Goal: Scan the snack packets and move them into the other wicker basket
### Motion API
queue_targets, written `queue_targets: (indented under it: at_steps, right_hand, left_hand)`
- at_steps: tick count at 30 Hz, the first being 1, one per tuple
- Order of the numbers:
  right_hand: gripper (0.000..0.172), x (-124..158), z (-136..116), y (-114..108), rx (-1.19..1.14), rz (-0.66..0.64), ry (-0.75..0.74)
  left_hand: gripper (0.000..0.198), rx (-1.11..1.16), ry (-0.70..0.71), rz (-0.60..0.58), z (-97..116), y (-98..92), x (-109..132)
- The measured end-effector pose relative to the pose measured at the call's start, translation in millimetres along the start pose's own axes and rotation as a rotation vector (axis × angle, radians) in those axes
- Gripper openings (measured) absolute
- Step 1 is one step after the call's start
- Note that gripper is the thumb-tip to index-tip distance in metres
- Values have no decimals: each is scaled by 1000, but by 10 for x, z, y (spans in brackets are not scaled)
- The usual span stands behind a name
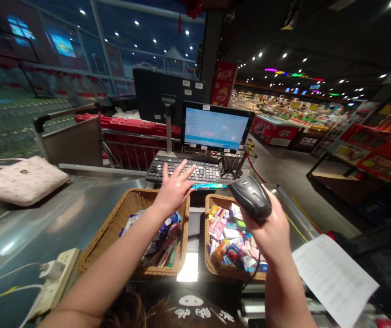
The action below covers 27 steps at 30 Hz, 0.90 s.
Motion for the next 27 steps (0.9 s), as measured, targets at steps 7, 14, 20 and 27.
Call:
queue_targets:
  at_steps: [7, 14, 20, 27]
  right_hand:
    - [51, -29, -306, 74, -41, -13, -98]
    - [52, -26, -584, 110, -82, -20, -155]
    - [51, 4, -742, 304, -137, -131, -224]
    - [49, 59, -916, 440, -171, -247, -240]
  left_hand:
    - [18, -51, -19, 55, -160, -303, 146]
    - [18, -74, -48, 99, -355, -526, 223]
    - [18, -93, -75, 119, -514, -662, 294]
    - [19, -103, -132, 118, -751, -741, 465]
Point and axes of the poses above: each hand's wrist, its own x-axis away from the middle knuckle, its own y-axis out of the palm, z = x × y, the point moved 5 cm from there along -x, towards the middle knuckle, and after that the axes turned 7 degrees about x, right-handed, at the moved point
